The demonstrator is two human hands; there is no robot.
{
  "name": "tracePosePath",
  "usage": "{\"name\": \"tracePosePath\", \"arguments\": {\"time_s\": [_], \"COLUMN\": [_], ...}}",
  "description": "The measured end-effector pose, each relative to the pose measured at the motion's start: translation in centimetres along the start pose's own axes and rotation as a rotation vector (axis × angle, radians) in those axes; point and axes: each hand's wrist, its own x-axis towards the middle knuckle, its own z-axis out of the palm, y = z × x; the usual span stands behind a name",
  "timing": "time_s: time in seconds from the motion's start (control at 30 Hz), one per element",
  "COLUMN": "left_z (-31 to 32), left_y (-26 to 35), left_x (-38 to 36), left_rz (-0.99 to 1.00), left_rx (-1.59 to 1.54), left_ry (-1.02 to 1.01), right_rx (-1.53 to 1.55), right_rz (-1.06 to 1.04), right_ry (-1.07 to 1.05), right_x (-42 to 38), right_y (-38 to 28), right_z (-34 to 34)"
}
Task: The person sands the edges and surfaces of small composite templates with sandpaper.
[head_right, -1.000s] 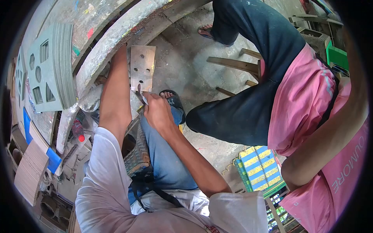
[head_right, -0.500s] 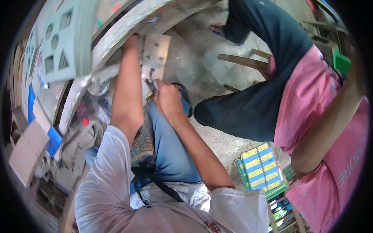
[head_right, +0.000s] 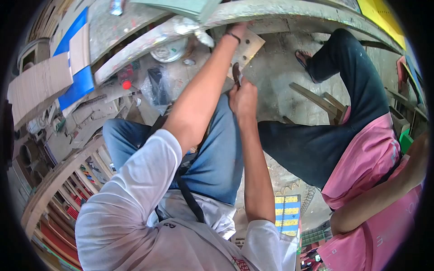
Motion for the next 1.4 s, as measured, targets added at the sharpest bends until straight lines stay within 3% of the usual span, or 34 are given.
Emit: {"name": "tracePosePath", "arguments": {"time_s": [0.13, 0.2, 0.23, 0.3, 0.43, 0.5, 0.57, 0.63, 0.67, 0.7, 0.73, 0.8, 0.83, 0.9, 0.93, 0.97, 1.0, 1.03, 1.1, 1.17, 1.3, 1.4], "left_z": [-3.5, -6.5, -7.8, -11.4, -17.7, -19.1, -19.9, -19.5, -18.8, -18.0, -17.5, -18.0, -18.9, -20.5, -20.3, -19.9, -19.2, -18.4, -17.7, -18.3, -18.4, -19.2], "left_y": [0.2, -0.4, -1.5, -3.3, -10.1, -15.0, -19.1, -20.3, -20.6, -20.4, -19.9, -19.0, -18.4, -17.8, -18.4, -19.2, -20.0, -20.2, -19.7, -19.5, -19.6, -19.3], "left_x": [-8.2, -14.9, -17.6, -25.0, -37.4, -41.3, -43.7, -44.3, -44.6, -44.0, -43.4, -42.3, -42.1, -42.2, -42.2, -42.2, -42.1, -41.9, -41.7, -41.7, -41.6, -41.6], "left_rz": [0.108, 0.442, 0.377, 0.454, 0.262, 0.202, 0.050, -0.016, -0.043, 0.054, 0.155, 0.095, 0.081, 0.053, 0.046, -0.018, -0.085, -0.081, 0.001, -0.046, 0.078, 0.041], "left_rx": [-0.322, -0.616, -0.536, -0.547, -0.423, -0.204, -0.111, -0.024, -0.033, -0.174, -0.314, -0.812, -0.825, -1.326, -1.337, -1.129, -0.923, -0.933, -0.970, -0.983, -0.938, -0.943], "left_ry": [-0.063, 0.091, 0.031, 0.090, 0.044, 0.311, 0.402, 0.309, 0.338, 0.334, 0.329, 0.247, 0.271, 0.042, 0.069, 0.019, -0.035, 0.014, 0.082, 0.089, 0.109, -0.018], "right_rx": [-0.053, -0.011, -0.008, 0.051, -0.068, -0.085, -0.104, -0.034, 0.026, 0.026, 0.113, 0.411, 0.428, 0.365, 0.611, 0.856, 0.972, 1.061, 1.065, 1.089, 1.077, 1.097], "right_rz": [0.017, -0.088, -0.106, -0.138, -0.245, -0.370, -0.492, -0.713, -0.696, -0.728, -0.666, -0.430, -0.426, -0.215, -0.177, -0.129, -0.028, 0.064, 0.180, 0.177, 0.148, 0.139], "right_ry": [0.022, 0.098, 0.116, 0.058, 0.089, 0.125, 0.159, 0.182, 0.152, 0.127, 0.098, -0.079, -0.169, -0.300, -0.352, -0.404, -0.515, -0.583, -0.647, -0.644, -0.643, -0.635], "right_x": [0.0, -0.1, -0.2, -0.3, -1.4, -1.2, -1.8, -3.6, -4.5, -5.7, -7.4, -12.0, -13.2, -16.7, -18.1, -19.1, -17.8, -18.0, -18.1, -17.6, -17.7, -17.6], "right_y": [0.0, 0.5, 0.6, 0.9, -0.8, -0.2, -1.1, -3.0, -3.9, -5.1, -6.3, -8.7, -8.4, -7.5, -7.0, -6.6, -3.4, -3.9, -5.1, -4.8, -5.1, -4.9], "right_z": [-0.5, -0.6, -0.8, -0.8, -0.6, 0.5, 0.5, 0.9, 1.4, 2.2, 3.1, 4.6, 5.7, 8.2, 9.2, 10.0, 11.4, 10.5, 9.1, 9.3, 9.1, 9.1]}}
